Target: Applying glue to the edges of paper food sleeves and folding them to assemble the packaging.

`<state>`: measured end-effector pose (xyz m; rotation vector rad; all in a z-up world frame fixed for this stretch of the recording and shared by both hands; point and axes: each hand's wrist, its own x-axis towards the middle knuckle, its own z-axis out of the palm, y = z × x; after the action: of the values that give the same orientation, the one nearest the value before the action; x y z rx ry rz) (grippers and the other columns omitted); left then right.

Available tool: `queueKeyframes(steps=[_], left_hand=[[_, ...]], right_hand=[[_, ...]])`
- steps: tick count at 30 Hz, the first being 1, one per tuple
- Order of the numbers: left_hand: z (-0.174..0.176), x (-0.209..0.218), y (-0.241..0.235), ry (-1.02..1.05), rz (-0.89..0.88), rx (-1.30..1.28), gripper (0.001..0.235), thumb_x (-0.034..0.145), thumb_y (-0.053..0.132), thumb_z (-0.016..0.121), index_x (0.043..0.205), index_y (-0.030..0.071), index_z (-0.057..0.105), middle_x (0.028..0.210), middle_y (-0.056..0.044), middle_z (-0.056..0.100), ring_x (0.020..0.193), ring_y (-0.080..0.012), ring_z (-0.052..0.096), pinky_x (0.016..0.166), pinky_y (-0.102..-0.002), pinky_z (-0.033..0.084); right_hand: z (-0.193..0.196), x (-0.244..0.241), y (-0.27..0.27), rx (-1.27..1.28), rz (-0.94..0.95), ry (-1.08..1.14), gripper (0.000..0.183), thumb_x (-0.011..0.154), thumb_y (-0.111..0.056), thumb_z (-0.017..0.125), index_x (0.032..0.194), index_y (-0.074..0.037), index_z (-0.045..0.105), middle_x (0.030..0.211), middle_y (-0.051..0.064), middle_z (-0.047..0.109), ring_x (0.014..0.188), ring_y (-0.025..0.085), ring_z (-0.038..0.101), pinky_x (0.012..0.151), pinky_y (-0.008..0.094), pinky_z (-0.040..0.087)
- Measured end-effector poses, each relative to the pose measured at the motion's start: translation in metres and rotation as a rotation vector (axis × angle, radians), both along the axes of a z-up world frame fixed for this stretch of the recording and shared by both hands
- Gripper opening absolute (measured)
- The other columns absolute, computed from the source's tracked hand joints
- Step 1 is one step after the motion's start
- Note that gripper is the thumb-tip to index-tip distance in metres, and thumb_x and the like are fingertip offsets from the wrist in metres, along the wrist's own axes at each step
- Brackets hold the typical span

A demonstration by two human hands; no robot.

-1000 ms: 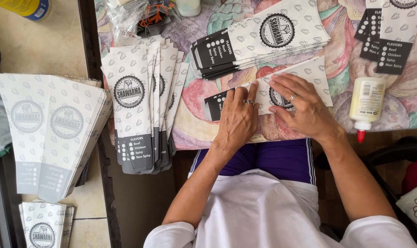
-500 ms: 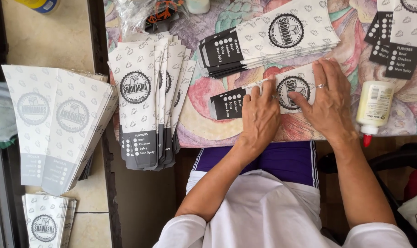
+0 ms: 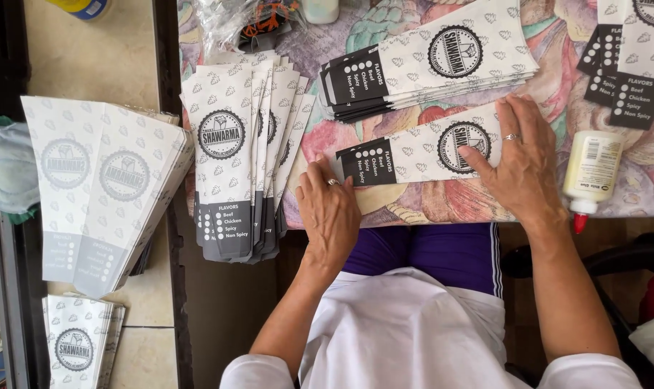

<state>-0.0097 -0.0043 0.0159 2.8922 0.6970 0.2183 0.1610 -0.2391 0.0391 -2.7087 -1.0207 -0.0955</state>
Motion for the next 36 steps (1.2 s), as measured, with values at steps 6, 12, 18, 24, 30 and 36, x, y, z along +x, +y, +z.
queueKeyframes(steps=[6,12,18,24,30,36], left_hand=[[-0.004,0.012,-0.021,-0.394,-0.424,-0.213,0.043,0.104,0.001,0.054,0.144,-0.008,0.045,0.145,-0.026,0.045,0.135,-0.0404,0.049,0.115,-0.05,0.047],[-0.022,0.009,-0.02,-0.331,-0.492,-0.198,0.042,0.108,0.019,0.059,0.141,-0.008,0.057,0.15,-0.024,0.053,0.144,-0.0397,0.048,0.12,-0.05,0.043],[-0.026,0.011,-0.021,-0.326,-0.485,-0.174,0.046,0.102,0.022,0.064,0.138,-0.006,0.06,0.149,-0.026,0.055,0.143,-0.0399,0.05,0.119,-0.051,0.041],[-0.022,0.008,-0.018,-0.316,-0.489,-0.202,0.064,0.092,0.035,0.074,0.141,-0.004,0.059,0.151,-0.025,0.054,0.146,-0.0383,0.047,0.12,-0.05,0.038],[-0.007,-0.008,-0.023,-0.258,-0.535,-0.143,0.104,0.08,0.068,0.079,0.146,-0.007,0.051,0.157,-0.025,0.045,0.149,-0.0397,0.042,0.121,-0.051,0.039],[0.009,-0.045,-0.024,-0.359,-0.513,-0.064,0.025,0.095,0.011,0.071,0.116,0.0,0.064,0.124,-0.018,0.063,0.102,-0.0348,0.058,0.079,-0.044,0.049]], right_hand=[[0.0,-0.003,-0.003,-0.025,-0.037,0.058,0.092,0.103,-0.063,0.041,0.157,0.012,0.038,0.16,0.032,0.035,0.149,0.046,0.025,0.121,0.059,0.021],[0.012,-0.008,0.006,-0.04,-0.217,0.102,0.106,0.104,-0.076,0.018,0.16,0.013,0.031,0.165,0.036,0.026,0.152,0.045,0.0,0.122,0.058,0.001],[-0.002,-0.055,0.049,0.111,0.164,0.066,0.086,0.1,-0.071,0.03,0.162,-0.011,0.03,0.17,0.01,0.028,0.157,0.042,0.013,0.126,0.065,0.008],[-0.002,-0.021,0.02,0.069,0.091,-0.106,0.083,0.108,-0.067,0.034,0.149,0.0,0.06,0.155,0.02,0.056,0.148,0.055,0.033,0.118,0.073,0.018],[-0.043,0.036,-0.037,-0.388,-0.235,-0.192,0.085,0.126,-0.076,0.008,0.169,-0.008,0.036,0.175,0.017,0.029,0.165,0.038,-0.008,0.127,0.054,-0.02],[0.001,0.015,-0.018,-0.108,-0.173,-0.014,0.074,0.123,-0.048,0.038,0.16,0.015,0.053,0.181,0.02,0.011,0.164,0.037,-0.002,0.125,0.055,-0.012]])
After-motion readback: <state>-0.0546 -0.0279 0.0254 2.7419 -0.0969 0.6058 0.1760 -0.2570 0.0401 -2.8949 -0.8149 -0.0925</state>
